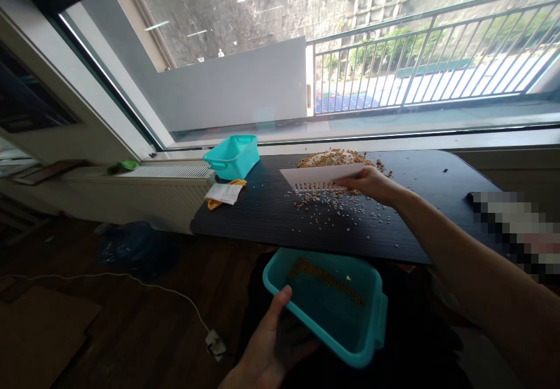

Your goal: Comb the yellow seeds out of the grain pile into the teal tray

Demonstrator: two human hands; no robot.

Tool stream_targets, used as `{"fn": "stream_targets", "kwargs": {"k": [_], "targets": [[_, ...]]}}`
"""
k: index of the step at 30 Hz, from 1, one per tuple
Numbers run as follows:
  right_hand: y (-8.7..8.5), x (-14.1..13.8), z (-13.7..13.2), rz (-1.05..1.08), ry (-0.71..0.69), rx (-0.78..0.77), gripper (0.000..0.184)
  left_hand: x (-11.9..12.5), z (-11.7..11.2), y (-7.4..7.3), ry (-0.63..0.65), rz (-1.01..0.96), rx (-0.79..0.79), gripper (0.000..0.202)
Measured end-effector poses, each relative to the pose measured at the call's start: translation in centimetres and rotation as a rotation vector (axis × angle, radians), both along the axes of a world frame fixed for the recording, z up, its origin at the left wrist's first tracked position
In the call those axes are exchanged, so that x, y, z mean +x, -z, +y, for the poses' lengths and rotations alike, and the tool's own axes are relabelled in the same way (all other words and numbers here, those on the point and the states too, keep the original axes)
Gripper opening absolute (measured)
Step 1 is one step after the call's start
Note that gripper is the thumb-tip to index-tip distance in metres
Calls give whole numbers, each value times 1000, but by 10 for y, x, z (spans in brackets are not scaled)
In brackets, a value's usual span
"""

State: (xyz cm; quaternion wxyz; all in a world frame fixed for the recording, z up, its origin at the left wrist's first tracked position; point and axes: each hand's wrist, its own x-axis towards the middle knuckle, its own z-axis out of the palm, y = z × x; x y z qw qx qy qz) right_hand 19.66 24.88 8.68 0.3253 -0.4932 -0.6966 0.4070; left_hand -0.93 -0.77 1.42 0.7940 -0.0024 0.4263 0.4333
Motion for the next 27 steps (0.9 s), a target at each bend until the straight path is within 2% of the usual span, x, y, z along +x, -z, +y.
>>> {"fn": "stream_targets", "kwargs": {"k": [6, 13, 18, 22, 27], "targets": [[-1, -14, -6, 2, -116, -30, 29, -1, 1, 1, -8, -10, 16, 66], [-7, -9, -21, 40, -163, -96, 24, -5, 2, 1, -45, 22, -47, 63], [-12, 3, -28, 3, -82, -47, 33, -4, 1, -1, -46, 6, -26, 64], [-1, 19, -28, -51, 13, -14, 40, -2, 2, -2, -34, 9, -19, 63], [3, 29, -41, 31, 14, -43, 38, 1, 3, 0, -19, 23, -29, 62]]}}
